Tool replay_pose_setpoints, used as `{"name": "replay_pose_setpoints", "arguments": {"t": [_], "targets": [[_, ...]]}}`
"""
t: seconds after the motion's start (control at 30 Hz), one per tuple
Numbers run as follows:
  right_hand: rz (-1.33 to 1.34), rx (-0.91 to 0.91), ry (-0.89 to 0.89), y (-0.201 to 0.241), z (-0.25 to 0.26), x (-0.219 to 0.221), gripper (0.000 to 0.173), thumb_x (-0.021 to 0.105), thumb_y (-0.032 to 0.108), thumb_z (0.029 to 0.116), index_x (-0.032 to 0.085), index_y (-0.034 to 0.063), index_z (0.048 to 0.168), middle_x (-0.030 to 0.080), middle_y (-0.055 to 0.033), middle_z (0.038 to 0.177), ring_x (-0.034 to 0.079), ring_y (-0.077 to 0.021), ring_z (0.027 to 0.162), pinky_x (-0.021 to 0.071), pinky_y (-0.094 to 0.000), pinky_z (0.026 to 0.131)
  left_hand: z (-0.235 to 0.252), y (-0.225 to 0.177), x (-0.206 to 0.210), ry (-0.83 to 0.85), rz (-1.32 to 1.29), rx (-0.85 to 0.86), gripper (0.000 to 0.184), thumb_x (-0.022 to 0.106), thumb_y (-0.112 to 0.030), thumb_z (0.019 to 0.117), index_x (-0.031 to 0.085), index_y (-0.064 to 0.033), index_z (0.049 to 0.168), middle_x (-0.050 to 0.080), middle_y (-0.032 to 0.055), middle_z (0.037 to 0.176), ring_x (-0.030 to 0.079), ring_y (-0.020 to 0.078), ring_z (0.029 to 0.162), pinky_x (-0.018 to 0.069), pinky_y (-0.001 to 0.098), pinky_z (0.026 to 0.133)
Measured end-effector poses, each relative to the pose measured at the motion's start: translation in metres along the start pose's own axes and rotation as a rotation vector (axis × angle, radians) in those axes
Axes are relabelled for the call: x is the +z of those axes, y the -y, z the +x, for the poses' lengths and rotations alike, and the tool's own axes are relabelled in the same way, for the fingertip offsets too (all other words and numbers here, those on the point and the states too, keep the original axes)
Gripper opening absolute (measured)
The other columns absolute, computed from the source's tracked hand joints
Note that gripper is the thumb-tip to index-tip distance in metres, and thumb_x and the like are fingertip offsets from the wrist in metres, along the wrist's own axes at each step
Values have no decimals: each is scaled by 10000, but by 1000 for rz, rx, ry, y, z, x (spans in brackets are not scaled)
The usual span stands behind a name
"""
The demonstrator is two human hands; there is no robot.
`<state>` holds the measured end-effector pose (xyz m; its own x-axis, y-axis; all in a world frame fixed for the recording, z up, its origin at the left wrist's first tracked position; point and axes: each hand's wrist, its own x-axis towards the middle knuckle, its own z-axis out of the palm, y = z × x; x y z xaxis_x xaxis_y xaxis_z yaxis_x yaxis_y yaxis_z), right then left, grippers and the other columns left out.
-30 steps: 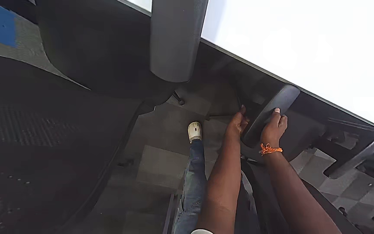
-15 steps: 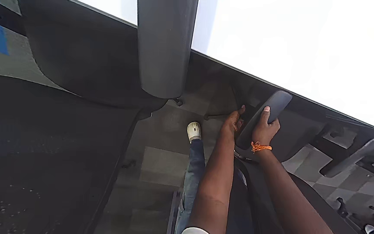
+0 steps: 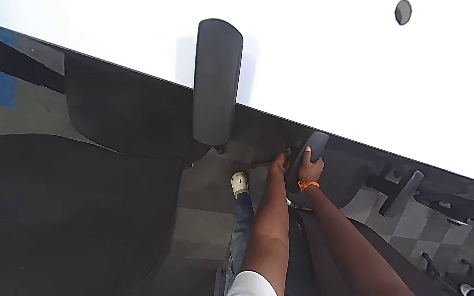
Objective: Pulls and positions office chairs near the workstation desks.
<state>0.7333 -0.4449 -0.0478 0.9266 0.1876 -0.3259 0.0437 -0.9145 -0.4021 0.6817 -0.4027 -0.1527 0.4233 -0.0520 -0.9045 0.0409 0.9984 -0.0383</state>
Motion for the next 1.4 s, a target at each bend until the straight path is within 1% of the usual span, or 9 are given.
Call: {"name": "replay_pose_setpoints", "arguments": {"t": [0.07,0.23,0.37,0.7,1.0,1.13,1.27,1.37,1.4], "targets": [[34,3,29,-4,4,0,543,558,615,977,700,91,953,702,-108,816,697,-262,809,550,-527,756,-13,-1,4,-41,2,14,458,559,-458,1024,615,-59,1240,674,123,1063,647,200,899,557,377,777],[67,23,107,-9,9,0,572,539,639,978,664,93,866,651,-87,707,660,-243,684,535,-505,679,-27,-2,1,-18,-20,-9,424,549,-451,1028,618,-83,1225,676,95,1040,643,167,875,551,345,751],[104,25,122,-7,12,2,549,554,625,978,664,95,882,650,-73,698,658,-225,668,539,-486,667,-23,-5,1,-21,-17,-11,423,568,-493,1007,637,-90,1117,651,63,876,617,139,707,535,301,616],[70,48,168,-12,14,2,652,477,733,951,653,110,873,639,-83,685,649,-251,640,528,-515,620,5,3,-2,11,-195,-41,448,556,-477,1012,626,-77,1202,700,117,987,687,209,849,588,418,737],[-5,98,330,-7,19,-15,797,406,838,899,653,81,867,631,-123,713,629,-271,654,505,-521,621,-10,8,9,-67,-218,2,396,528,-456,1031,617,-86,1144,666,77,896,645,158,748,568,361,659],[-13,90,296,-7,23,-11,791,409,818,915,654,68,867,637,-140,728,641,-287,675,515,-533,644,-4,8,9,-77,-144,28,392,523,-450,1041,622,-87,1148,646,69,918,610,145,766,540,341,680],[3,91,246,6,34,-8,829,390,858,885,643,68,873,631,-140,731,635,-291,671,508,-536,624,11,-6,17,-49,-91,29,450,500,-487,1044,621,-80,1194,673,104,993,646,184,843,561,386,730],[34,109,187,16,44,-10,842,401,877,863,634,72,942,625,-140,773,628,-290,701,498,-535,619,14,-21,30,-15,-104,-21,523,517,-498,1032,582,-84,1345,665,144,1241,648,237,1089,552,449,902],[35,107,169,16,45,-9,841,410,876,858,645,76,972,641,-148,804,641,-302,738,504,-550,645,15,-22,32,-12,-97,-21,510,515,-489,1034,576,-91,1348,661,139,1242,646,231,1087,552,443,895]]}}
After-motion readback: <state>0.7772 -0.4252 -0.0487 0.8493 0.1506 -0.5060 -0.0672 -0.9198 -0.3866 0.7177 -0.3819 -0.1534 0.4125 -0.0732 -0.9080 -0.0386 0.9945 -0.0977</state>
